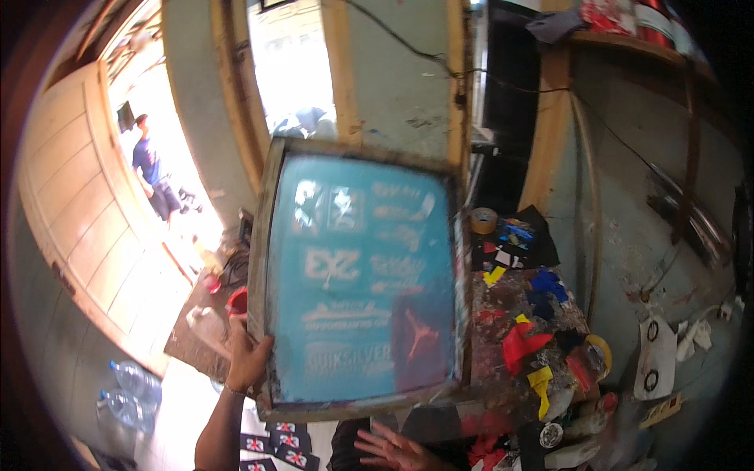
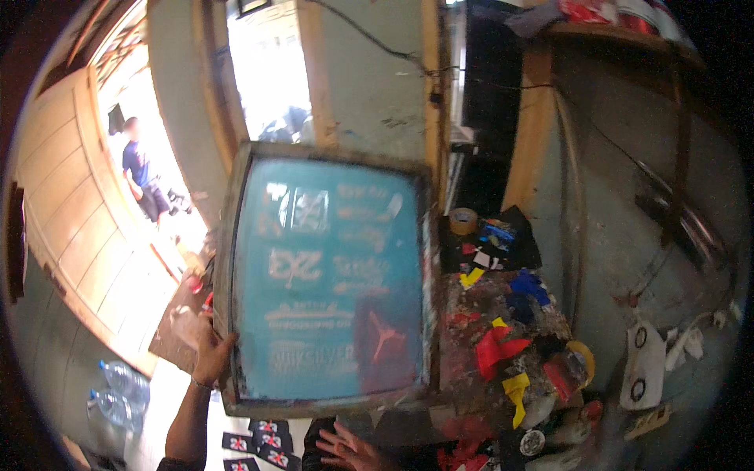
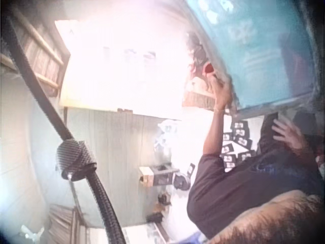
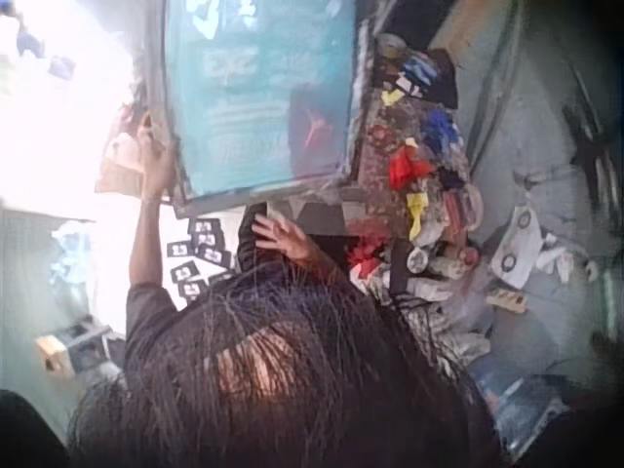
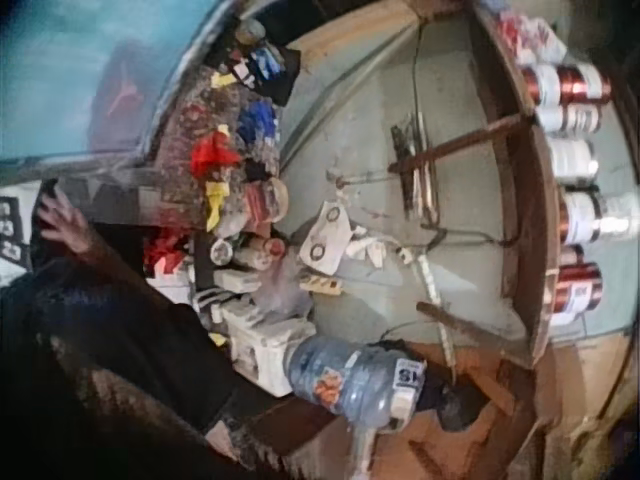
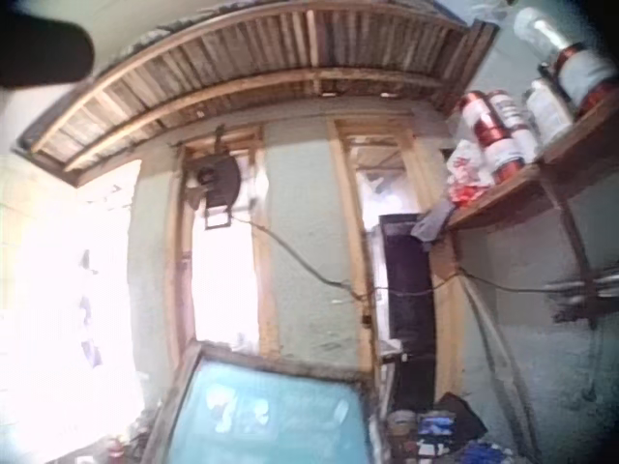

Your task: The person wipes a screen printing frame with a red cloth, then uses a squeegee to smooth the screen surface. They handle a roll of tape and a small container, then reposition the frame on the workbench.

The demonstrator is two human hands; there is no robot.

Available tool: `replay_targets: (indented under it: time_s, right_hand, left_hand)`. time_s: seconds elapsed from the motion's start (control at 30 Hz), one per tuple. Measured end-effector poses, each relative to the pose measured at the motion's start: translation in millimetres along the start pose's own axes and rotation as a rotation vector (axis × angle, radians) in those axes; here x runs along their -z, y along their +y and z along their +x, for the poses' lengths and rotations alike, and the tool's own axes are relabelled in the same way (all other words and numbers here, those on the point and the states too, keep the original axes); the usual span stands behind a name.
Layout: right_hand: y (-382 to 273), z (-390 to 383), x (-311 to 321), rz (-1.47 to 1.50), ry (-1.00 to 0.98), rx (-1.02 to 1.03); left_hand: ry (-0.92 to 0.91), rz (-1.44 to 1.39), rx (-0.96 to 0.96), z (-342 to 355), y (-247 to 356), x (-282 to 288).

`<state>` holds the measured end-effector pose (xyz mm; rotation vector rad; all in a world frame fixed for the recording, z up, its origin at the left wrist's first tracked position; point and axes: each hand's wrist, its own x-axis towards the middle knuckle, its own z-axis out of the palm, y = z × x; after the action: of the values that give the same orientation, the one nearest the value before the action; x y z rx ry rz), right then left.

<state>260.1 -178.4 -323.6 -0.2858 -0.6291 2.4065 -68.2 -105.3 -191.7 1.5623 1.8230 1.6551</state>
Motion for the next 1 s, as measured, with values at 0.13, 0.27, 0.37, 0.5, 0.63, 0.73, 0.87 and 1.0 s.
replay_targets:
  time_s: [0.13, 0.27, 0.37, 0.5, 0.63, 0.73, 0.87, 1.0]
  right_hand:
    - [-21.2, 16.7, -19.6, -0.072, 0.242, 0.193]
    - [-83.5, 35.6, -3.1, -0.180, 0.333, 0.420]
    - [-125.3, 47.0, 0.7, -0.380, 0.414, 0.554]
    - [-174.2, 33.5, 14.4, -0.658, 0.518, 0.680]
    - [-207.6, 9.5, 44.8, -0.900, 0.606, 0.729]
    - [-213.4, -11.6, 71.3, -1.030, 0.610, 0.748]
    - [-209.0, -26.8, 122.2, -1.300, 0.325, 0.893]
    - [-186.8, -36.3, 94.6, -1.088, 0.474, 0.795]
  left_hand:
    - [0.111, 0.085, 0.152, -16.8, 43.8, -14.8]
    - [0.350, -0.049, 0.022, -22.9, 82.8, -90.5]
    - [0.408, -0.189, 0.134, -38.6, 96.0, -132.4]
    - [0.163, -0.344, 0.199, -63.0, 93.7, -174.7]
    - [-0.074, -0.314, -0.095, -69.5, 41.9, -158.6]
    - [0.172, 0.015, 0.140, -39.4, -59.6, -114.6]
    - [0.074, 0.351, 0.224, -9.7, -202.5, -73.2]
    - [0.042, 0.473, 0.331, 5.6, -229.8, -52.6]
